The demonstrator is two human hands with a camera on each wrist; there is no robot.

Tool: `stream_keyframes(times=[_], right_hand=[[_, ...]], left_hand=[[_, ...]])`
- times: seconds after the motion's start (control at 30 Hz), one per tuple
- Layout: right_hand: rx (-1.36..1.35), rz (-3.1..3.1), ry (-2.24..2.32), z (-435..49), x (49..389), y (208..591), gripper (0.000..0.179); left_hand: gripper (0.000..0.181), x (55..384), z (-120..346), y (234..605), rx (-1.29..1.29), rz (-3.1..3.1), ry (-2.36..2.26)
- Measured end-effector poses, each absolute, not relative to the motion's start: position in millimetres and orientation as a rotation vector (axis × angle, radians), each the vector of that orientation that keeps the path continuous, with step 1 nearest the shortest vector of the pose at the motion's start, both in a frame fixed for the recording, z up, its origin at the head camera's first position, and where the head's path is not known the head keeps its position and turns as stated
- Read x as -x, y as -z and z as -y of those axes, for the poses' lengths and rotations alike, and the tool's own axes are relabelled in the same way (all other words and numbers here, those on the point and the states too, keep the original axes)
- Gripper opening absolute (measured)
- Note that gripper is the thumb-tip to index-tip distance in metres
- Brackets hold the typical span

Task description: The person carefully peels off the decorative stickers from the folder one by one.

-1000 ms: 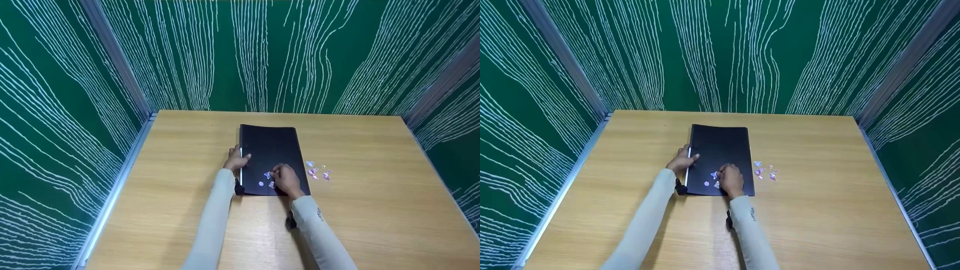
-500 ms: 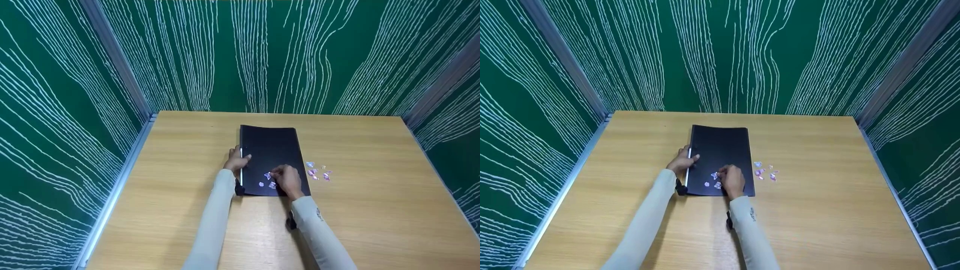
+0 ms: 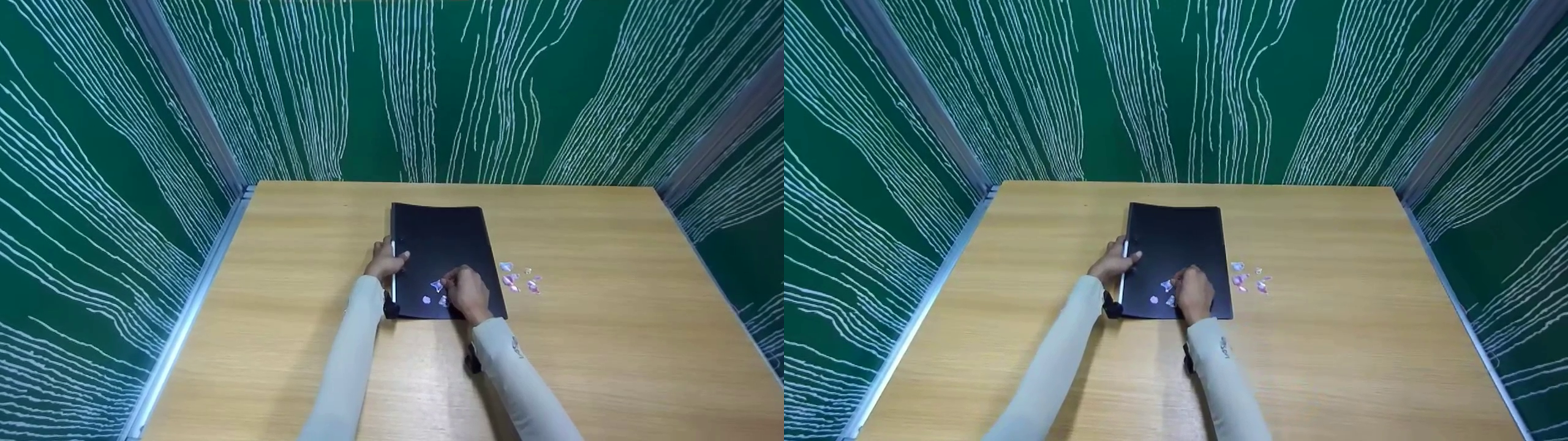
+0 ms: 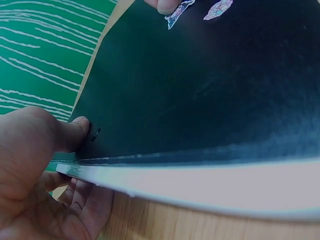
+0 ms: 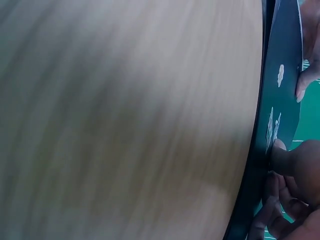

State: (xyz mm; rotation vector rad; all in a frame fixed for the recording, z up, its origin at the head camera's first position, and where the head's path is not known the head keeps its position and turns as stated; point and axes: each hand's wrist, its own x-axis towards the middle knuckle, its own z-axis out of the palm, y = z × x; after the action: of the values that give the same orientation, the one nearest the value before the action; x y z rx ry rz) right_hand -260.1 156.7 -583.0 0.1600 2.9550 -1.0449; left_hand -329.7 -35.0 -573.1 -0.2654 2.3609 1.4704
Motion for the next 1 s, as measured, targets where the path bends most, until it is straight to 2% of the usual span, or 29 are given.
stream_keyframes(times=[0.43,0.7,1.0], right_hand=[[-0.102,-3.087,0.918,-154.1,259.3,587.7,0.008],[-0.021,-3.109,0.886,-154.4,258.2,587.8,0.006],[-0.061,-3.067,0.895,-153.5,257.0,582.8,0.011]], left_hand=[[0.067,326.0,36.6,569.4,0.158,-2.439,-1.434],[0.067,324.2,37.1,568.3,0.182,-2.425,-1.464],[0.068,320.8,35.6,565.8,0.2,-2.419,-1.461]])
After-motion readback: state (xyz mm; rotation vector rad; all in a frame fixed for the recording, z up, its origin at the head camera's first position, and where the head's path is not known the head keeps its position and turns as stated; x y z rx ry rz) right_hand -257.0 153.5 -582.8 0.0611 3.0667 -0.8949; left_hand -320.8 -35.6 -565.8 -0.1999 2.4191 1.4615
